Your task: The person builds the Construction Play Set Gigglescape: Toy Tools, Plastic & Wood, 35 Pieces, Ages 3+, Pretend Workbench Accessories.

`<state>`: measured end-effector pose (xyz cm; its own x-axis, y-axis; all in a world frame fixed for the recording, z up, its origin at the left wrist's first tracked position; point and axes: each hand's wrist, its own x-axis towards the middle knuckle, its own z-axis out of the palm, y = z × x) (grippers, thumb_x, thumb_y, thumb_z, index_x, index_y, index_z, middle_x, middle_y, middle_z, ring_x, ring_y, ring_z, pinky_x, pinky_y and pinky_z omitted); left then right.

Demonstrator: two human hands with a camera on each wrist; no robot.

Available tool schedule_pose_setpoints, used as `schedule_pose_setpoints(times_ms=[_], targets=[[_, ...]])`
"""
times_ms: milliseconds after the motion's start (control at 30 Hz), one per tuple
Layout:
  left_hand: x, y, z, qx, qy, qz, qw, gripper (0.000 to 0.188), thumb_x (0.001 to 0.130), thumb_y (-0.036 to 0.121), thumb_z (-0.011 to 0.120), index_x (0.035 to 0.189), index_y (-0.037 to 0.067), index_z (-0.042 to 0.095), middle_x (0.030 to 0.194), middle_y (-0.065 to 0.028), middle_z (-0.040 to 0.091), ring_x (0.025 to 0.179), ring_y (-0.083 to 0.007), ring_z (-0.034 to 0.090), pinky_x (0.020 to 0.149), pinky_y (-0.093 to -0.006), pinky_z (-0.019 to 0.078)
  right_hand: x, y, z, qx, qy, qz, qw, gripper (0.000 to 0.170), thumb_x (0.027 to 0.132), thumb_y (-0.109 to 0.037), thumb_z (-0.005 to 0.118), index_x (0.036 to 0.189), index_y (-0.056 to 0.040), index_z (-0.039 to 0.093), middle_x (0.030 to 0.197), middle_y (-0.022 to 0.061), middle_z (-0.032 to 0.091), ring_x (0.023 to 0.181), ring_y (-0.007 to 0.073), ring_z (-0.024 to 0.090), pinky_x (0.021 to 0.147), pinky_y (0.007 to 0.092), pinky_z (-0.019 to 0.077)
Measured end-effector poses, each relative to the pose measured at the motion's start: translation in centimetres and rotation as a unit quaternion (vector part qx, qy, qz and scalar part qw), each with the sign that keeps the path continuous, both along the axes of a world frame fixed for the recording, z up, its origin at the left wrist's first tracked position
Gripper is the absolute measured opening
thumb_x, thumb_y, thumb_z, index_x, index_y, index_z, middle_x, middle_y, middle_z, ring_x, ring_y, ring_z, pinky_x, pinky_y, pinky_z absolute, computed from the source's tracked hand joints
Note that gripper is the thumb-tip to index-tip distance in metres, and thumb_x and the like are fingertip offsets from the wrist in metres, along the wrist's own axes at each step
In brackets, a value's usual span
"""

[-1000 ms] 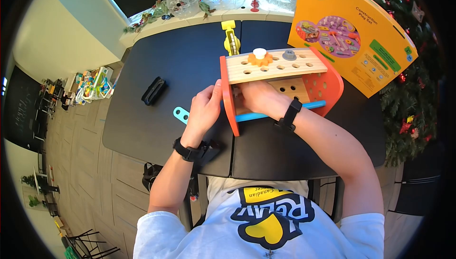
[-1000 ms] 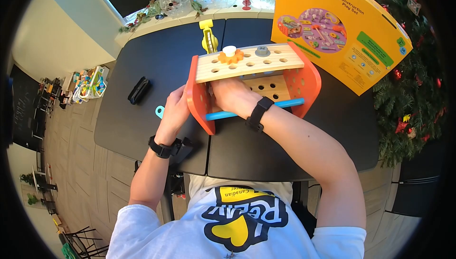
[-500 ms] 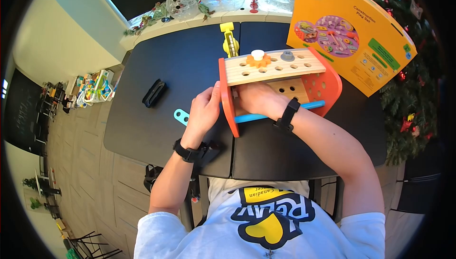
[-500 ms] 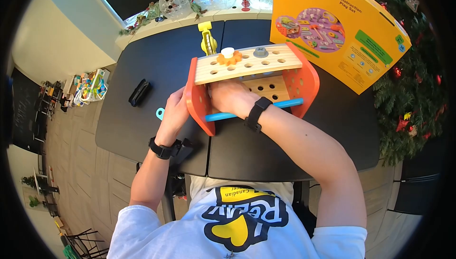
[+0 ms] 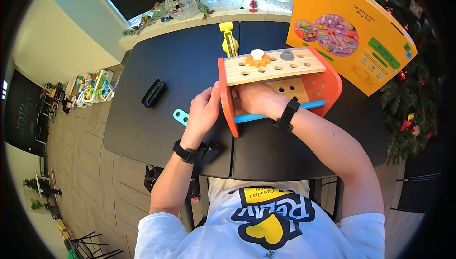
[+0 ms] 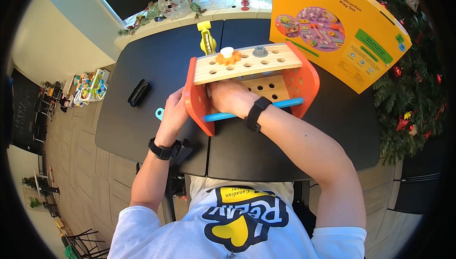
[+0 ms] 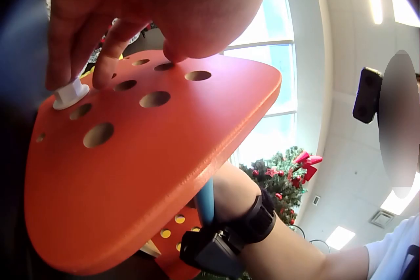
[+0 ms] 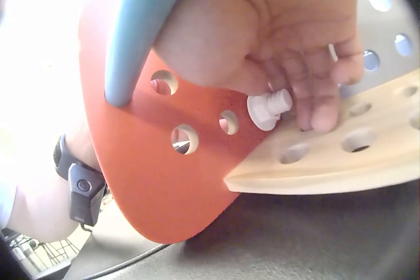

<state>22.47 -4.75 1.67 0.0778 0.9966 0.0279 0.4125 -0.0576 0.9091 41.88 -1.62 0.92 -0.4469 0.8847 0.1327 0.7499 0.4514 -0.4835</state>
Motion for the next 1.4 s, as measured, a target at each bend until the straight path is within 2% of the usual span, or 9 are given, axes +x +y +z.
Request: schedule_pose_setpoints(times_ms=[300,400,600,733,867,1133,1200,1300,1400], targets=[[0.1,0.0,-0.1,0.000,-0.007,0.000,1.000,0.065,0.111,0.054,0.046,0.103,-0.006,0.071,0.083,-0.0134,0.071,0.081,-0.0185,0.062,0.077,-0.0371,0.0517,0.2,-1.1,3.2,-0.095,0.023,-0.006,0.995,0.035,0.082,-0.021,0.082,0.109,-0.0024,0.070,0.108,0.0184,0.075,0.105,0.0369,0.071,0.092,0.0459,0.0581],[0.1,0.0,0.1,-0.006,-0.003,0.001,1.000,0.065,0.111,0.054,0.046,0.104,-0.006,0.072,0.083,-0.0138,0.071,0.081,-0.0185,0.062,0.077,-0.0373,0.0516,0.1,-0.9,2.8,-0.055,-0.053,0.000,0.997,0.033,0.084,-0.021,0.080,0.110,-0.0028,0.070,0.109,0.0189,0.075,0.106,0.0368,0.071,0.092,0.0462,0.0580],[0.0,-0.1,0.0,0.004,-0.006,0.002,1.000,0.065,0.111,0.054,0.046,0.104,-0.006,0.072,0.082,-0.0126,0.071,0.080,-0.0184,0.062,0.076,-0.0374,0.0514,0.2,-0.6,1.6,-0.056,-0.041,-0.005,0.998,0.033,0.086,-0.024,0.077,0.111,-0.0033,0.071,0.111,0.0199,0.074,0.106,0.0381,0.071,0.092,0.0467,0.0577],[0.2,0.0,-0.2,0.019,-0.020,0.004,1.000,0.065,0.111,0.053,0.046,0.103,-0.005,0.072,0.082,-0.0111,0.071,0.080,-0.0177,0.061,0.076,-0.0367,0.0509,-0.2,-0.8,2.9,-0.047,-0.042,-0.015,0.998,0.032,0.086,-0.023,0.077,0.111,-0.0039,0.071,0.111,0.0201,0.074,0.106,0.0382,0.071,0.092,0.0470,0.0575],[0.1,0.0,0.1,-0.016,-0.009,-0.001,1.000,0.065,0.111,0.053,0.046,0.105,-0.005,0.072,0.086,-0.0134,0.073,0.084,-0.0184,0.063,0.079,-0.0365,0.0517,0.2,-0.8,2.5,-0.056,-0.052,-0.002,0.997,0.030,0.087,-0.022,0.075,0.111,-0.0041,0.072,0.112,0.0203,0.074,0.106,0.0382,0.071,0.092,0.0474,0.0573],[0.0,0.0,-0.1,-0.004,-0.014,-0.003,1.000,0.065,0.111,0.053,0.046,0.107,-0.006,0.072,0.092,-0.0164,0.075,0.090,-0.0218,0.068,0.084,-0.0376,0.0526,0.0,-0.6,2.0,-0.056,-0.053,-0.012,0.997,0.029,0.089,-0.025,0.072,0.110,-0.0042,0.072,0.111,0.0190,0.075,0.104,0.0373,0.071,0.092,0.0471,0.0575],[0.1,0.1,-0.3,0.002,-0.022,0.000,1.000,0.065,0.111,0.053,0.046,0.106,-0.006,0.072,0.090,-0.0159,0.075,0.088,-0.0213,0.067,0.082,-0.0375,0.0524,-0.3,-1.0,3.0,-0.047,-0.047,-0.017,0.998,0.027,0.089,-0.023,0.072,0.109,-0.0045,0.072,0.110,0.0181,0.075,0.104,0.0370,0.072,0.092,0.0470,0.0575],[0.1,0.0,-0.1,0.001,-0.016,-0.002,1.000,0.065,0.111,0.053,0.045,0.105,-0.006,0.072,0.087,-0.0149,0.074,0.084,-0.0205,0.065,0.080,-0.0374,0.0520,0.4,-1.3,3.8,-0.055,0.007,0.030,0.998,0.025,0.088,-0.020,0.073,0.108,-0.0049,0.071,0.107,0.0169,0.075,0.104,0.0368,0.071,0.091,0.0475,0.0575],[0.0,0.0,0.0,-0.003,-0.007,-0.002,1.000,0.066,0.111,0.054,0.045,0.103,-0.006,0.072,0.084,-0.0138,0.072,0.081,-0.0197,0.063,0.077,-0.0374,0.0513,0.4,-1.4,3.7,-0.044,0.000,0.015,0.999,0.025,0.087,-0.017,0.074,0.109,-0.0053,0.070,0.106,0.0157,0.075,0.104,0.0366,0.071,0.091,0.0475,0.0574]])
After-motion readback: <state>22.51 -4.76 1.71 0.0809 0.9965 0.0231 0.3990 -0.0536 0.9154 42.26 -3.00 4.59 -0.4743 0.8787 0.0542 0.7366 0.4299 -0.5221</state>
